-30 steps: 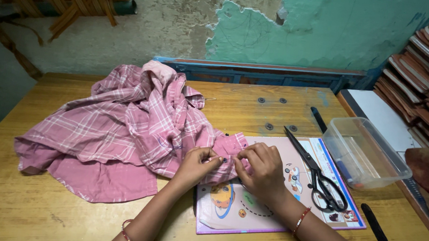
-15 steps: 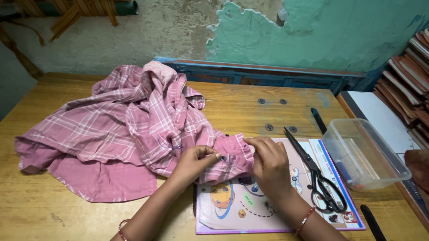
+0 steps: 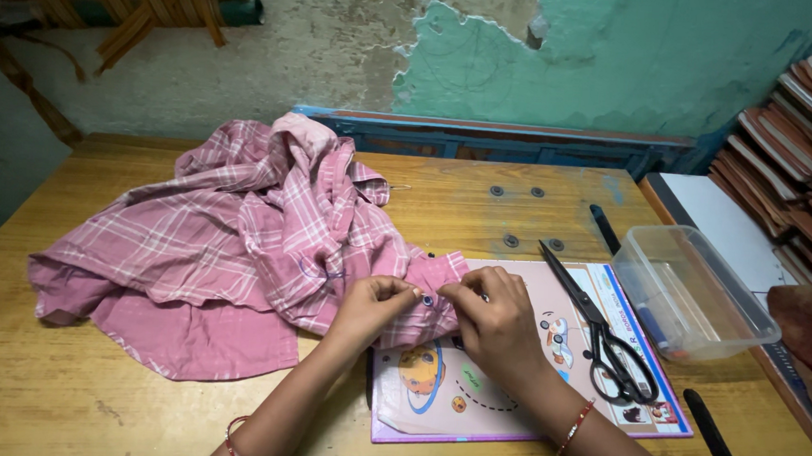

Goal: The person sews a button onto the cuff of a pink plaid shirt using a needle and thread. They position the button on the fabric, push the needle through the button holes repeatedly, pull the thread taut, and adjust the shirt while working at a desk.

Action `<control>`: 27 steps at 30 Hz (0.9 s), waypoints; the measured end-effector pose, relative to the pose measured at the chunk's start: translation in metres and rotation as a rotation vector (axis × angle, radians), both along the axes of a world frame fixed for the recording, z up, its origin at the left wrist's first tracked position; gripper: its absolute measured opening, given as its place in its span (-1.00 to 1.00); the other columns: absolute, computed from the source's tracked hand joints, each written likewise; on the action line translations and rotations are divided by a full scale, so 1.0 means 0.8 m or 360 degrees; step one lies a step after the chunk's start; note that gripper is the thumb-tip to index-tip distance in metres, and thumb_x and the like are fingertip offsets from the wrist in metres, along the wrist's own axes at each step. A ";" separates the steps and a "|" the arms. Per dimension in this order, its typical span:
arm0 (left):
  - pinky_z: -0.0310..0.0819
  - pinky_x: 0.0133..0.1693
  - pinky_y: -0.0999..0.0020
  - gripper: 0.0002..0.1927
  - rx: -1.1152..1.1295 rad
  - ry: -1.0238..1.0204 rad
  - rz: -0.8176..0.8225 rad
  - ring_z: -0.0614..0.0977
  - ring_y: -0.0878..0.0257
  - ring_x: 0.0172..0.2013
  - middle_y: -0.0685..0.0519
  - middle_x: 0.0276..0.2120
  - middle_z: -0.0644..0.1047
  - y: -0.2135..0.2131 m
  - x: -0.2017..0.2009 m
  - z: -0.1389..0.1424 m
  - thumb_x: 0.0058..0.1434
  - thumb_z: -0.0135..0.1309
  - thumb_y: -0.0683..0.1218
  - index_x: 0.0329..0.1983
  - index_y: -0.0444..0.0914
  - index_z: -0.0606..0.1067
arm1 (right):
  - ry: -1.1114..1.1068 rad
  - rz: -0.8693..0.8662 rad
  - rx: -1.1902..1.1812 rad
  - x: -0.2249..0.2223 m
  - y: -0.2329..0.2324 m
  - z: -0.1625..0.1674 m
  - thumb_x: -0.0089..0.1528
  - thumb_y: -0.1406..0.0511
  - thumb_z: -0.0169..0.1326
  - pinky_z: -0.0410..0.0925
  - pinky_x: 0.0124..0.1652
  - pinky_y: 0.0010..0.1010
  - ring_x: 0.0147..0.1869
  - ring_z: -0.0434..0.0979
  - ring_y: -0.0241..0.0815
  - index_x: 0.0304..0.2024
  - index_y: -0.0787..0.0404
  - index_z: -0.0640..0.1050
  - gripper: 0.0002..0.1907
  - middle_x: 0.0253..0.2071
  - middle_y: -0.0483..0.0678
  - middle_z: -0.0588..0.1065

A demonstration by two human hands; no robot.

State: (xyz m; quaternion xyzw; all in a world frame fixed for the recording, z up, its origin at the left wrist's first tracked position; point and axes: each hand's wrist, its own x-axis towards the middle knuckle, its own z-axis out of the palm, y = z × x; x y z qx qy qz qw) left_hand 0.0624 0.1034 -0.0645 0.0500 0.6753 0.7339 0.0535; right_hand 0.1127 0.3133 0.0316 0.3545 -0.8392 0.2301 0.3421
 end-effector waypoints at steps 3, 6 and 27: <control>0.41 -0.36 0.56 -0.80 0.0010 -0.0029 0.0028 0.56 0.48 -0.43 0.13 -0.40 0.66 -0.002 -0.002 -0.001 0.26 0.21 -0.08 -0.23 -0.33 0.66 | 0.0010 -0.0006 0.0011 -0.001 0.000 -0.003 0.11 0.42 0.20 0.25 -0.16 -0.23 -0.19 0.43 -0.09 -0.15 0.14 0.65 -0.75 -0.29 -0.05 0.42; 0.43 -0.36 0.56 -0.80 -0.0011 -0.0019 0.0042 0.57 0.48 -0.43 0.12 -0.40 0.67 -0.004 -0.004 -0.004 0.25 0.21 -0.08 -0.23 -0.34 0.66 | 0.0033 -0.0040 0.0092 -0.003 0.000 -0.005 0.08 0.42 0.21 0.25 -0.16 -0.21 -0.18 0.42 -0.07 -0.15 0.15 0.65 -0.73 -0.30 -0.04 0.41; 0.17 0.25 -0.06 -0.85 -0.1120 0.1003 0.0465 0.71 0.14 -0.29 -0.01 -0.38 0.69 0.011 0.047 0.062 0.11 0.26 -0.08 -0.28 -0.21 0.67 | -0.0057 -0.0003 0.0134 0.005 -0.009 -0.011 0.16 0.42 0.19 0.26 -0.14 -0.22 -0.19 0.42 -0.03 0.04 0.18 0.55 -0.63 -0.34 -0.03 0.41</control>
